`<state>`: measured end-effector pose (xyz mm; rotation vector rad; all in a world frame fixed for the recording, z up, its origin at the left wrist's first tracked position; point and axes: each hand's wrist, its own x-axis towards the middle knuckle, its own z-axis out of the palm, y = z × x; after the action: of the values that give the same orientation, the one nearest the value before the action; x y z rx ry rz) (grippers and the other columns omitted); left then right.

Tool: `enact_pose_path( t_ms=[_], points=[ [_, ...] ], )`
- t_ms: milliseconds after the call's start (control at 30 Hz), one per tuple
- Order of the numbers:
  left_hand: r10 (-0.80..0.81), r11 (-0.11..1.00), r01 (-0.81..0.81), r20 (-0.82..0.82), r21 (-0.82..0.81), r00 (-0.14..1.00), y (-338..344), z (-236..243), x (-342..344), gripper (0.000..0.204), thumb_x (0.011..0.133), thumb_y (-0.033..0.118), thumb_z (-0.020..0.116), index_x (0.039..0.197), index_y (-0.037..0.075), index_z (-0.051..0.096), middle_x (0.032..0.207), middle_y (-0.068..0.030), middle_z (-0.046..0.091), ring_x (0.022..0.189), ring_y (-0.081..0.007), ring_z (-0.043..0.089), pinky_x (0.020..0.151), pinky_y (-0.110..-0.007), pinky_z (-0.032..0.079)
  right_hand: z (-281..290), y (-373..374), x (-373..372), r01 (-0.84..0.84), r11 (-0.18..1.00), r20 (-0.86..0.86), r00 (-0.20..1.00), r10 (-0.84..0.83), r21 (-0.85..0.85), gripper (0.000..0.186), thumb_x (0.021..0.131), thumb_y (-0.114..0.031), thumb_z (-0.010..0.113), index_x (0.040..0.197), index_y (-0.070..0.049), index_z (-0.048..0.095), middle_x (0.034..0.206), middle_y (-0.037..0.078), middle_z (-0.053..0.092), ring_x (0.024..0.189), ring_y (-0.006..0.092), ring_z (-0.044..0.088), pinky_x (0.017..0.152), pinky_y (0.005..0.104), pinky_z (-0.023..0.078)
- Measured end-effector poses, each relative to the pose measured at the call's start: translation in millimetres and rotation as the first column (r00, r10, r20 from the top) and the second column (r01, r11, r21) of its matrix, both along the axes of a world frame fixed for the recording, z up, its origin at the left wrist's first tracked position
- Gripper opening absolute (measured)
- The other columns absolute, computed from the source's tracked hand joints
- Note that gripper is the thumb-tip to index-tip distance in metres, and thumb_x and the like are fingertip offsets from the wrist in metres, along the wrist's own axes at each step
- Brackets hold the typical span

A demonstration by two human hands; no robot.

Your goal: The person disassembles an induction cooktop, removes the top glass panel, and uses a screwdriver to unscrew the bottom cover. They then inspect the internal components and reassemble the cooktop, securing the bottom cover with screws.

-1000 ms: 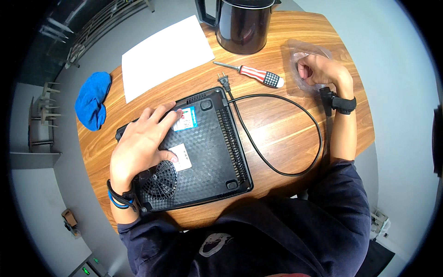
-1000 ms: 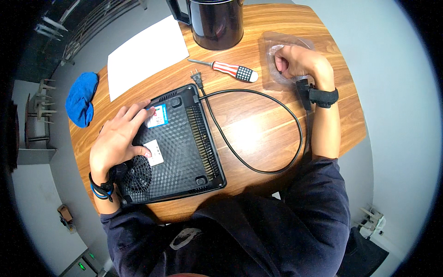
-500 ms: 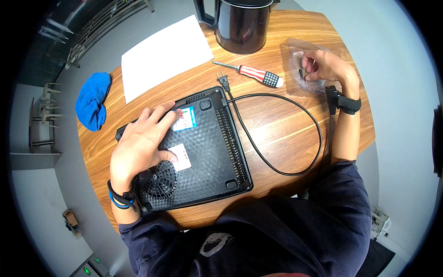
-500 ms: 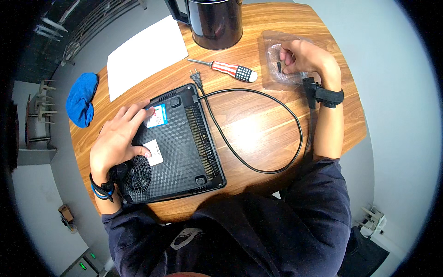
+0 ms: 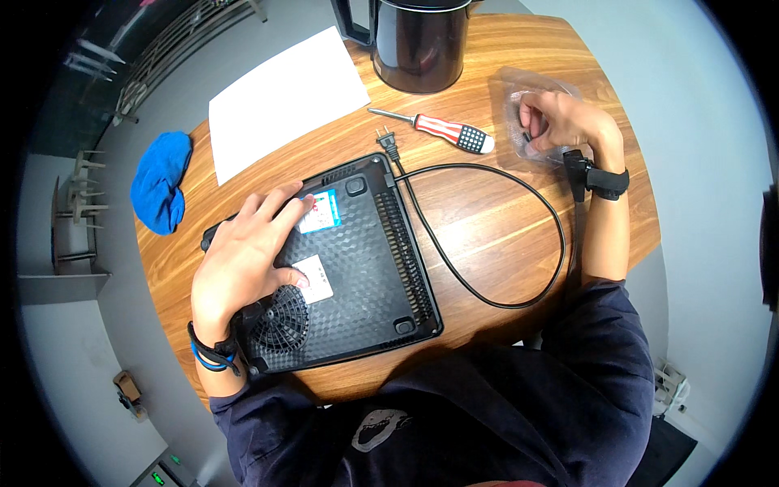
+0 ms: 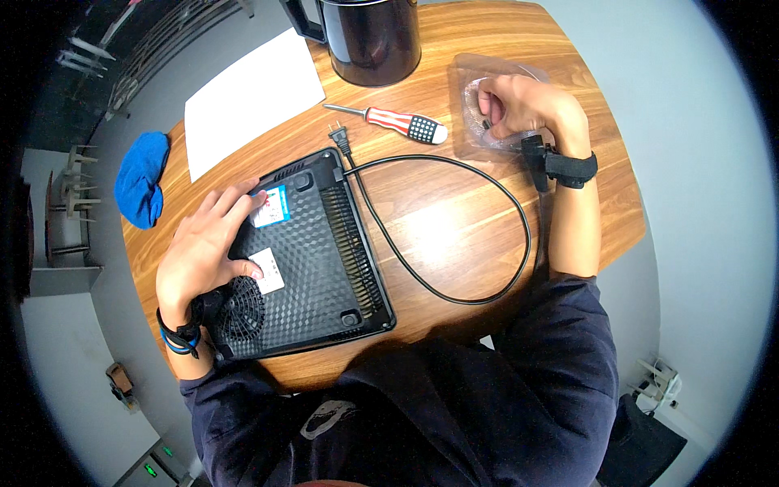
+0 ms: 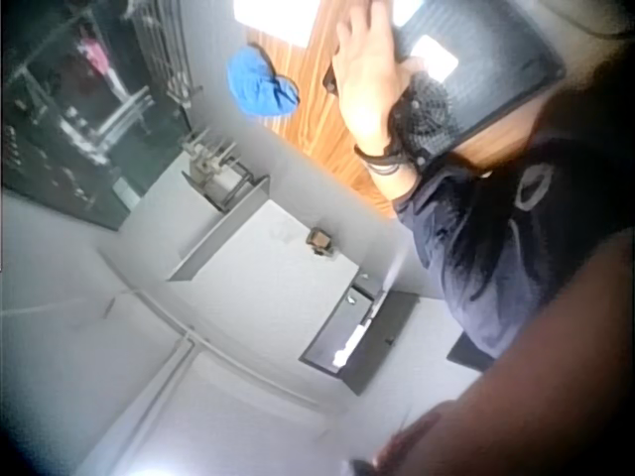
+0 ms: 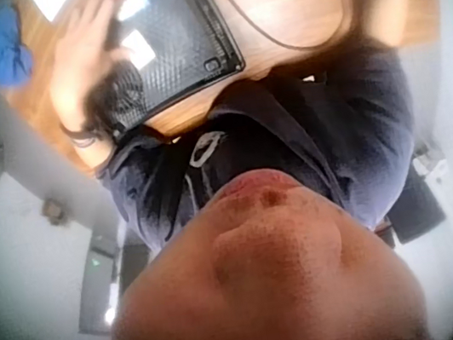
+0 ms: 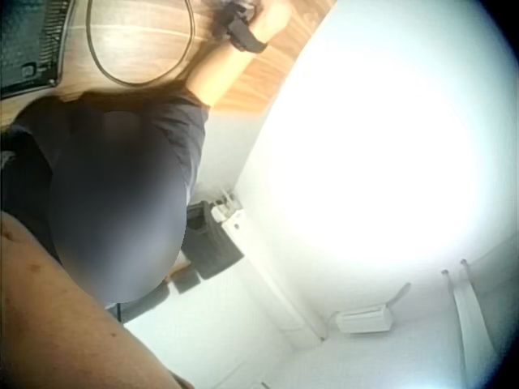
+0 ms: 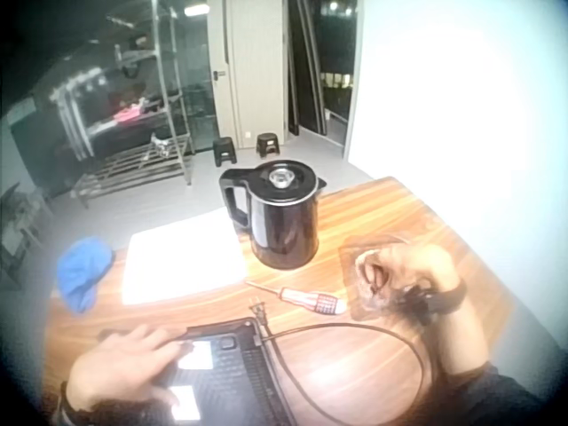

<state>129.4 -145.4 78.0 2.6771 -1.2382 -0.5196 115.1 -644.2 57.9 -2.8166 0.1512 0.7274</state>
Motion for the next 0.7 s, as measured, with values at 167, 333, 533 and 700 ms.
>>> enact_pose_path(
  t_ms=[167, 333, 533, 700],
  points=[
    [0.006, 1.000, -0.006, -0.002, 0.016, 1.000, -2, 1, 1, 0.108, 0.057, 0.025, 0.105, 0.155, 0.013, 0.059, 0.165, -0.0079, 0.058, 0.143, -0.0381, 0.060, 0.106, -0.051, 0.061, 6, 19, -3, 0.068, 0.981, -0.100, 0.991, -0.087, -0.179, 0.048, 0.070, -0.011, 0.105, 0.104, -0.003, 0.071, 0.089, 0.011, 0.079, 0.083, 0.0278, 0.076, 0.071, 0.0409, 0.059],
    [0.008, 0.999, -0.008, 0.001, 0.032, 1.000, -3, 0, 0, 0.110, 0.057, 0.026, 0.105, 0.156, 0.015, 0.059, 0.167, -0.0071, 0.057, 0.144, -0.0376, 0.059, 0.107, -0.052, 0.060, -8, 3, -4, -0.078, 0.997, -0.039, 0.996, 0.077, -0.020, 0.039, 0.073, -0.001, 0.097, 0.099, -0.004, 0.067, 0.088, 0.008, 0.079, 0.082, 0.0251, 0.075, 0.071, 0.0395, 0.060],
    [0.025, 0.999, -0.024, -0.011, 0.039, 1.000, -2, -1, 0, 0.114, 0.053, 0.027, 0.105, 0.157, 0.013, 0.060, 0.166, -0.0054, 0.057, 0.143, -0.0380, 0.059, 0.108, -0.052, 0.059, 7, -7, -7, -0.052, 0.996, 0.013, 0.999, 0.051, 0.072, 0.038, 0.077, 0.001, 0.096, 0.097, -0.003, 0.064, 0.087, 0.007, 0.075, 0.083, 0.0235, 0.073, 0.075, 0.0382, 0.060],
    [0.010, 0.999, -0.010, 0.002, 0.040, 1.000, -3, -1, 0, 0.114, 0.052, 0.026, 0.105, 0.157, 0.012, 0.060, 0.165, -0.0058, 0.057, 0.143, -0.0386, 0.059, 0.109, -0.052, 0.058, 11, -23, -12, -0.067, 0.998, 0.082, 0.994, 0.066, 0.011, 0.036, 0.083, -0.006, 0.098, 0.098, -0.003, 0.065, 0.085, 0.007, 0.072, 0.083, 0.0238, 0.070, 0.075, 0.0400, 0.058]
  ],
)
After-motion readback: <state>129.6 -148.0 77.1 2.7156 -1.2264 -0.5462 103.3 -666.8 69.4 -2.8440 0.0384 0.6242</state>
